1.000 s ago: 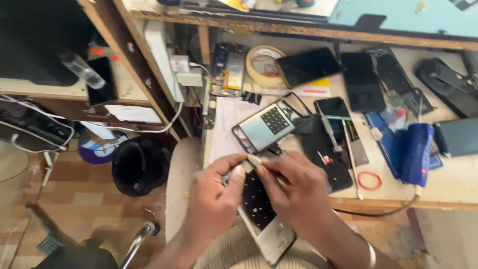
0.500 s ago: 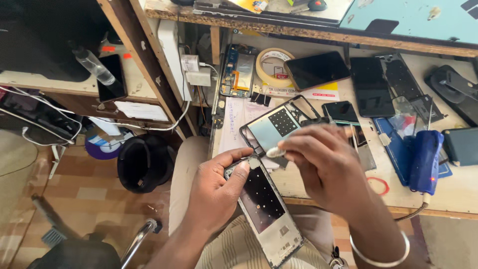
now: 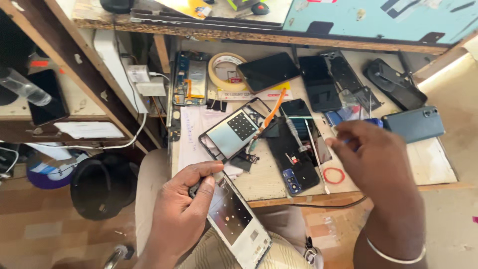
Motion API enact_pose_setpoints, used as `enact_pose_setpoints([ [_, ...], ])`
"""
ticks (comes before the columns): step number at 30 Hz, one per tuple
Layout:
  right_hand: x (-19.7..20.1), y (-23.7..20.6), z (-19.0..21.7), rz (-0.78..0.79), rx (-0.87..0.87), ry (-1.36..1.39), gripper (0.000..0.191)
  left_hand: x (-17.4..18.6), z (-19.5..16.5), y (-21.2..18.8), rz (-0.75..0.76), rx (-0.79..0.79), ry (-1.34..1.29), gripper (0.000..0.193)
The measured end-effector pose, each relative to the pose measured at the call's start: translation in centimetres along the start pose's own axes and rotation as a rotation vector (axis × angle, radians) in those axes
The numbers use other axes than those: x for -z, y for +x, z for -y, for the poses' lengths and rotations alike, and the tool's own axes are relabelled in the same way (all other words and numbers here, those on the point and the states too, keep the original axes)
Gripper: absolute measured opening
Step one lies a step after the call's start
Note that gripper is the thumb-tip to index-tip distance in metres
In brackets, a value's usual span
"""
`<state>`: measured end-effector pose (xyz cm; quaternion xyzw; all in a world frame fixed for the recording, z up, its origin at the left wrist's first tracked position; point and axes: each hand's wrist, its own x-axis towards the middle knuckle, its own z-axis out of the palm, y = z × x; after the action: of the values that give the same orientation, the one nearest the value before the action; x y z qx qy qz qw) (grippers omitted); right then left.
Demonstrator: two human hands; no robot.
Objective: The person sits at a cluttered repair workbench and uses a metal spudger to pry and scrape the frame of a disassembled smartphone, working around its edges while holding the phone steady. They briefly reach to a side bench for a tool and continue prying the phone frame.
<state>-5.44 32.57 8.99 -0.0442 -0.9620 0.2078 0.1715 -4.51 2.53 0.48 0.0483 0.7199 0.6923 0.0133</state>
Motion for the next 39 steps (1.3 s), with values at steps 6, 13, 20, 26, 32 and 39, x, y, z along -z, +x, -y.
enact_pose_setpoints([
  [6,-1.1,-2.1,-1.7,0.293,-0.153,-0.081,0.032,-0.2,-0.1,-0.2,-0.045,0.082,0.062,0.026],
  [13,-2.5,-2.4,-2.2,0.384,-0.166,-0.232,0.038,0.1,-0.5,-0.4,-0.045,0.007,0.076,0.026],
  [20,-2.2,-3.3,-1.9,0.422,-0.268,-0.395,0.043,0.2,-0.7,-0.6,-0.023,0.073,0.002,0.029],
  [26,-1.6,-3.1,-2.6,0.423,-0.247,-0.273,0.040,0.2,-0.6,-0.5,-0.040,-0.107,0.069,0.026],
  [32,-1.7,-3.6,-3.3,0.443,-0.258,-0.406,0.039,0.2,-0.5,-0.5,-0.048,0.022,0.063,0.029],
  [39,-2.7,-4.1,-5.4,0.354,-0.174,-0.398,0.037,0.2,-0.6,-0.5,-0.050,-0.036,0.105,0.029],
])
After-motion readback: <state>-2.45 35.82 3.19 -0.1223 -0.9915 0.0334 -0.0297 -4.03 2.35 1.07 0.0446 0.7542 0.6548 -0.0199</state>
